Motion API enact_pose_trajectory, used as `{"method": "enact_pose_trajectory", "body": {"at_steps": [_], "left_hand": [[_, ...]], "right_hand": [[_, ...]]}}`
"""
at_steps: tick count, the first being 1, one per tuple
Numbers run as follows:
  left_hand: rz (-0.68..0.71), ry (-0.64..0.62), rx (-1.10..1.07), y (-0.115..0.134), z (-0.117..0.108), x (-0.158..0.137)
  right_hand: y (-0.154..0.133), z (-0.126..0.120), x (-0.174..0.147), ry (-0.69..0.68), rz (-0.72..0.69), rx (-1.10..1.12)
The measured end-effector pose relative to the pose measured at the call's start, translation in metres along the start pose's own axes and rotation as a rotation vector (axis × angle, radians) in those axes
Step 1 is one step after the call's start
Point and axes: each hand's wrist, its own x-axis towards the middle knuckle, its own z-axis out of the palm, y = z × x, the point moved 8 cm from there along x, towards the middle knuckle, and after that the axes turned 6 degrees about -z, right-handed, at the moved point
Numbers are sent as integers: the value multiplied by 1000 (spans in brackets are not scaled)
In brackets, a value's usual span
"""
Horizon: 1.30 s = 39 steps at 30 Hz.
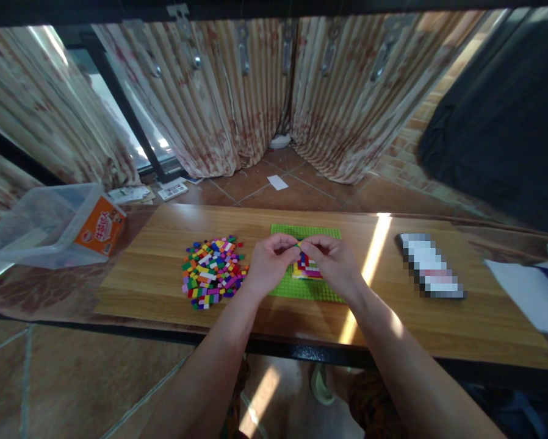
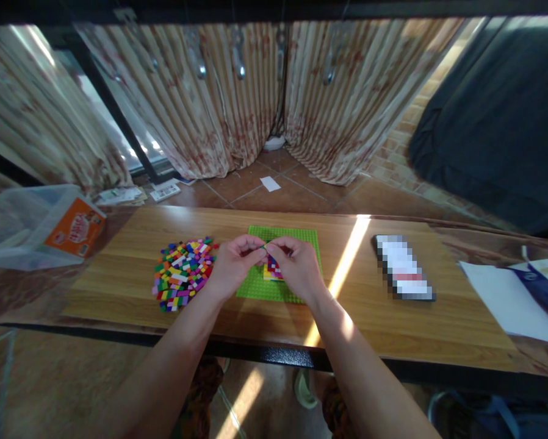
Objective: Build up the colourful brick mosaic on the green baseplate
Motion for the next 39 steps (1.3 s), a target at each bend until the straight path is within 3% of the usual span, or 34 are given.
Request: {"method": "enact_pose_trajectory", "body": {"at_steps": [6, 10, 12, 16, 20, 24, 32, 39], "left_hand": [[23, -56, -33, 8, 2, -3], [13, -50, -59, 12, -1, -4], [7, 5, -53, 12, -9, -2], [-39, 148, 74, 2, -26, 4], [-94, 126, 274, -14, -27, 9], [-4, 63, 422, -14, -20, 8], [55, -28, 545, -9, -7, 4], [57, -3, 559, -10, -9, 4]], "right_hand": [[3, 4, -1, -55, 130, 251], [4, -7, 3, 1, 132, 286], [2, -20, 7, 69, 62, 185], [-5, -36, 10, 154, -129, -233], [-10, -20, 8, 71, -294, -513], [-10, -4, 6, 0, -411, -667], [-4, -8, 8, 87, -352, -713], [-4, -17, 10, 136, -280, -619]]}}
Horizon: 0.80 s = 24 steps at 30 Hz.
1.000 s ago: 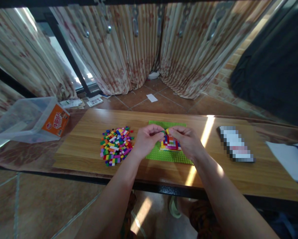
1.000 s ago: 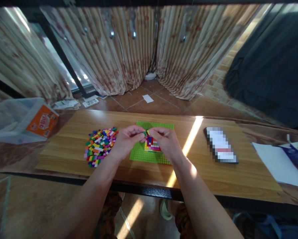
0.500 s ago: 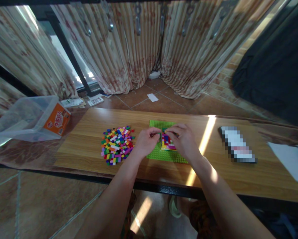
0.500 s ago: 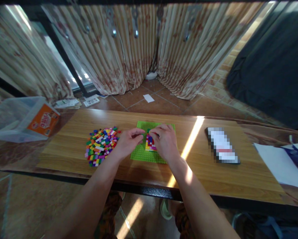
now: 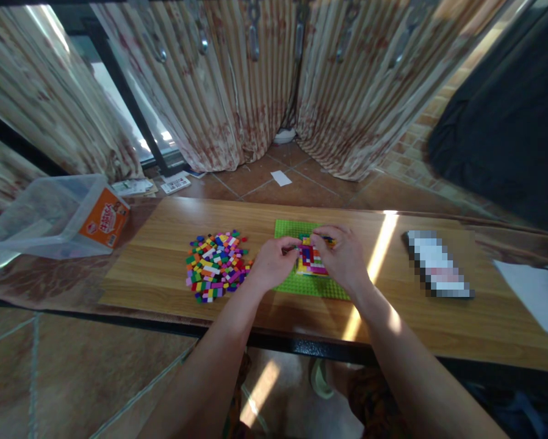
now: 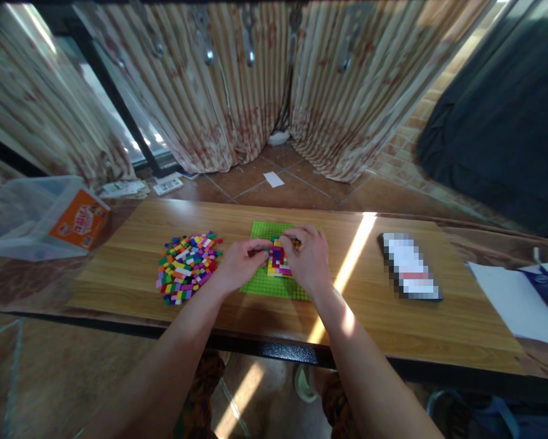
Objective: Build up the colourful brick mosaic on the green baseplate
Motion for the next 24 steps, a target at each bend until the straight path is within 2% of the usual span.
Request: {"method": "enact_pose_trajectory", "body": {"at_steps": [10, 18, 24], "left_hand": [[-100, 129, -87, -6, -12, 4], [-74, 178, -85, -6, -9, 5], [2, 194, -31, -3, -9, 5]], "right_hand": [[14, 18, -2, -48, 111, 23], [13, 20, -2, -36, 142, 44], [13, 18, -3, -32, 154, 156]]}}
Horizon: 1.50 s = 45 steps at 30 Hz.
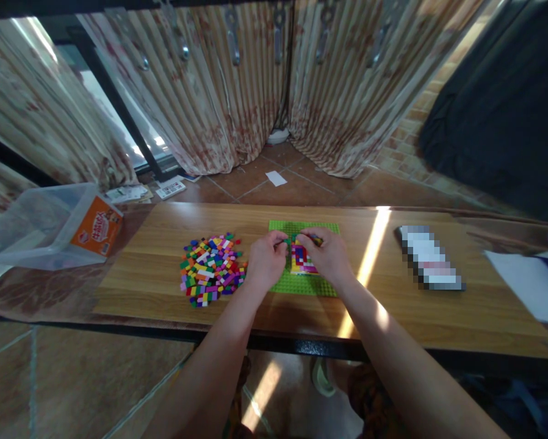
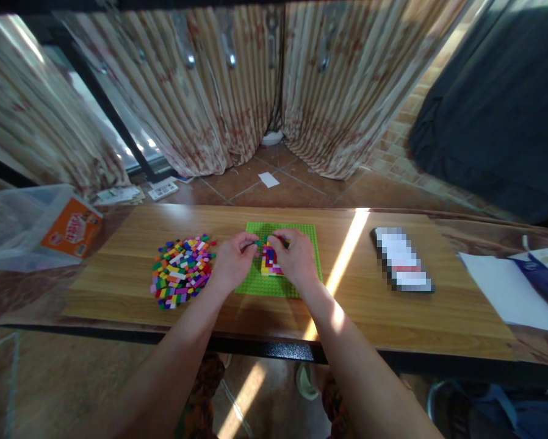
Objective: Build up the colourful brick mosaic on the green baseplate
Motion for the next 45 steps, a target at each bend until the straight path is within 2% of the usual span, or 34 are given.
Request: {"method": "enact_pose_trajectory", "body": {"at_steps": [5, 19, 26, 38, 45], "left_hand": [[33, 33, 138, 12, -5, -3], [-39, 151, 92, 9, 1, -4], [-73, 77, 56, 8, 8, -3], [-32, -37, -10, 8, 9, 1], [-35, -32, -26, 8, 7, 3]], "right_hand": [[0, -3, 0, -6, 4, 23], [4, -2, 0, -10, 12, 21], [2, -2, 0, -15, -8, 26], [1, -2, -1, -25, -15, 25], [1, -2, 0, -24, -26, 1]]}}
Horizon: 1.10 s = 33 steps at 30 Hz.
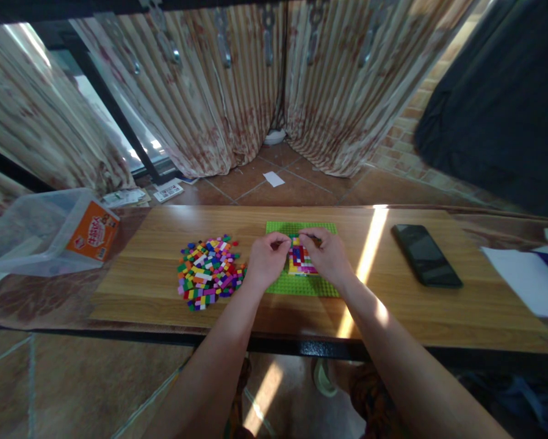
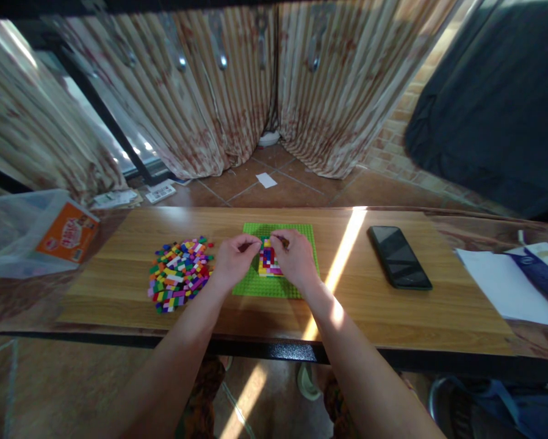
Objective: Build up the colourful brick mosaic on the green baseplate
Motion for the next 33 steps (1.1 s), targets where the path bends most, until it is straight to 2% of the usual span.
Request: {"method": "enact_pose_trajectory", "body": {"at_steps": [16, 20, 23, 26, 28, 30, 33], "left_hand": [[-243, 26, -427, -31, 11, 7], [-268, 47, -409, -37, 16, 6], [-193, 67, -305, -32, 12, 5], [-91, 52, -149, -18, 1, 2], [-43, 62, -18, -10, -15, 2], [-35, 100, 124, -7, -38, 3], [-94, 206, 379, -10, -80, 6]], "right_hand": [[-1, 1, -3, 45, -17, -22], [5, 1, -4, 36, -4, -3], [11, 2, -4, 14, 14, 20], [14, 2, -5, -13, 31, 27], [16, -1, -5, -18, 62, 9], [19, -6, -5, -10, 96, -26], [22, -14, -4, 9, 127, -55]]}}
